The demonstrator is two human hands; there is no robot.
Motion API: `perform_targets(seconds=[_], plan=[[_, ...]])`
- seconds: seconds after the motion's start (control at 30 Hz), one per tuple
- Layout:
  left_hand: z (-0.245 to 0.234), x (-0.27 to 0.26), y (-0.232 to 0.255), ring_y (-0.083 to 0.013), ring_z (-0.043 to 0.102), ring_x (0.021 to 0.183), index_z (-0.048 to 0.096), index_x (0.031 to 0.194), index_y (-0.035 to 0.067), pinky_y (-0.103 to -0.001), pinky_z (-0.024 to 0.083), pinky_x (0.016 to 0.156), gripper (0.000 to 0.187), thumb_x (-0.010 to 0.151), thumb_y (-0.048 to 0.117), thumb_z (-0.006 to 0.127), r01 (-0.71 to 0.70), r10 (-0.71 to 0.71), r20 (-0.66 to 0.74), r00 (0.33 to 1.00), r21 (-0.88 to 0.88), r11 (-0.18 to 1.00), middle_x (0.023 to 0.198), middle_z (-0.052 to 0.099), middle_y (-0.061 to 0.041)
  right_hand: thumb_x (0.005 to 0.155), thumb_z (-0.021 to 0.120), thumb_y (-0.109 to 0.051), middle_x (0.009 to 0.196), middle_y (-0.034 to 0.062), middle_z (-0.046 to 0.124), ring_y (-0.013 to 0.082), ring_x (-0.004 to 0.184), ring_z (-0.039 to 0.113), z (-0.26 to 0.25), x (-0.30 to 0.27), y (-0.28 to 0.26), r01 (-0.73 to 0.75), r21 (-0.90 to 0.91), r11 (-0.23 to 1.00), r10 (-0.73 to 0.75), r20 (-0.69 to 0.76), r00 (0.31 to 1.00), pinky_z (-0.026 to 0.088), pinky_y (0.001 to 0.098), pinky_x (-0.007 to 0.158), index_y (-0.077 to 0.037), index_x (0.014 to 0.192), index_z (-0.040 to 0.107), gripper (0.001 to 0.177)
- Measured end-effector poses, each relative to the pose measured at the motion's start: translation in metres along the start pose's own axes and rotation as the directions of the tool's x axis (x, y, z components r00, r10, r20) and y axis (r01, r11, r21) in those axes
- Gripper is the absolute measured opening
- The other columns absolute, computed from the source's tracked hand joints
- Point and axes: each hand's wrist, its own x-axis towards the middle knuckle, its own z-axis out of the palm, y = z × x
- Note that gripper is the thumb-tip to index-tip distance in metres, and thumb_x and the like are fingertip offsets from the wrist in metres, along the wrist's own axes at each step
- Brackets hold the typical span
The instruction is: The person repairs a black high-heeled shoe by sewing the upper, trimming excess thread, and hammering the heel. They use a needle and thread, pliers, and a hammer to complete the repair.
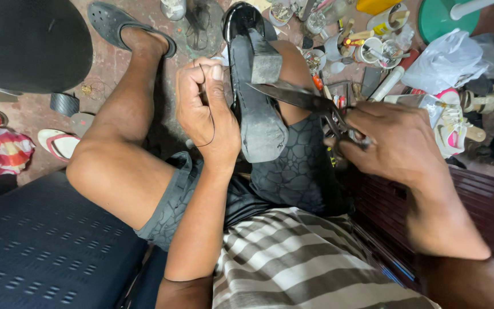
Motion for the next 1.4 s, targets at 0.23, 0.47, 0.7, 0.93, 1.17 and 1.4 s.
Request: perform_targets(seconds=[0.23,0.47,0.7,0.93,1.17,1.4], plan=[[0.0,-0.001,0.004,-0.0094,0.061,0.083,0.051,0.103,0.001,-0.025,0.053,0.079,0.013,0.114,0.006,0.055,0.0,0.001,0.03,1.0,-0.019,1.0,0.106,0.072,-0.009,0.076,0.085,-0.031,0.085,0.0107,0.067,0.0321,0.076,0.068,0.002,0.021,-0.008,0.115,-0.145,0.983,-0.118,-0.015,0.993,0.05,0.0458,0.063,-0.009,0.095,0.071,0.033],[0.0,-0.002,0.002,-0.0086,0.059,0.083,0.052,0.103,0.001,-0.024,0.052,0.081,0.015,0.116,0.009,0.054,0.002,-0.001,0.047,0.999,-0.011,1.0,0.103,0.072,-0.009,0.083,0.077,-0.037,0.08,0.0081,0.07,0.029,0.071,0.07,0.006,0.03,-0.016,0.124,-0.202,0.972,-0.115,0.058,0.992,0.052,0.0455,0.059,-0.011,0.097,0.07,0.031],[0.0,-0.002,-0.001,-0.0077,0.053,0.077,0.054,0.101,0.002,-0.025,0.048,0.074,0.018,0.115,0.014,0.053,0.039,-0.04,0.045,0.998,0.029,0.999,0.097,0.067,-0.007,0.096,0.067,-0.048,0.072,-0.0004,0.069,0.022,0.061,0.068,0.007,0.032,-0.021,0.038,-0.335,0.942,0.113,0.421,0.9,0.052,0.0425,0.057,-0.017,0.12,0.065,0.039],[0.001,-0.003,-0.001,-0.007,0.05,0.074,0.054,0.103,0.001,-0.023,0.046,0.071,0.018,0.116,0.014,0.052,0.045,-0.047,0.06,0.997,0.028,0.999,0.097,0.064,-0.005,0.089,0.072,-0.027,0.071,0.006,0.063,0.0214,0.058,0.065,0.01,0.033,-0.018,0.22,-0.104,0.97,-0.207,0.119,0.971,0.05,0.0362,0.05,-0.005,0.087,0.061,0.025],[-0.002,-0.006,-0.002,-0.0067,0.053,0.072,0.052,0.103,0.003,-0.023,0.047,0.069,0.017,0.117,0.013,0.05,0.073,-0.072,0.078,0.994,0.001,0.997,0.09,0.062,-0.004,0.093,0.068,-0.026,0.07,0.0052,0.063,0.0197,0.056,0.065,0.013,0.033,-0.018,0.198,-0.123,0.972,-0.163,0.248,0.955,0.048,0.0358,0.046,-0.004,0.092,0.06,0.024],[-0.007,-0.01,-0.026,-0.0079,0.048,0.077,0.051,0.105,0.004,-0.025,0.043,0.067,0.017,0.111,0.02,0.054,0.278,-0.277,0.013,0.961,-0.053,0.959,0.092,0.053,-0.002,0.09,0.068,-0.045,0.106,0.0054,0.07,0.0251,0.062,0.068,0.014,0.036,-0.005,0.134,-0.136,0.982,-0.099,0.237,0.966,0.051,0.0497,0.055,-0.013,0.119,0.064,0.044]])
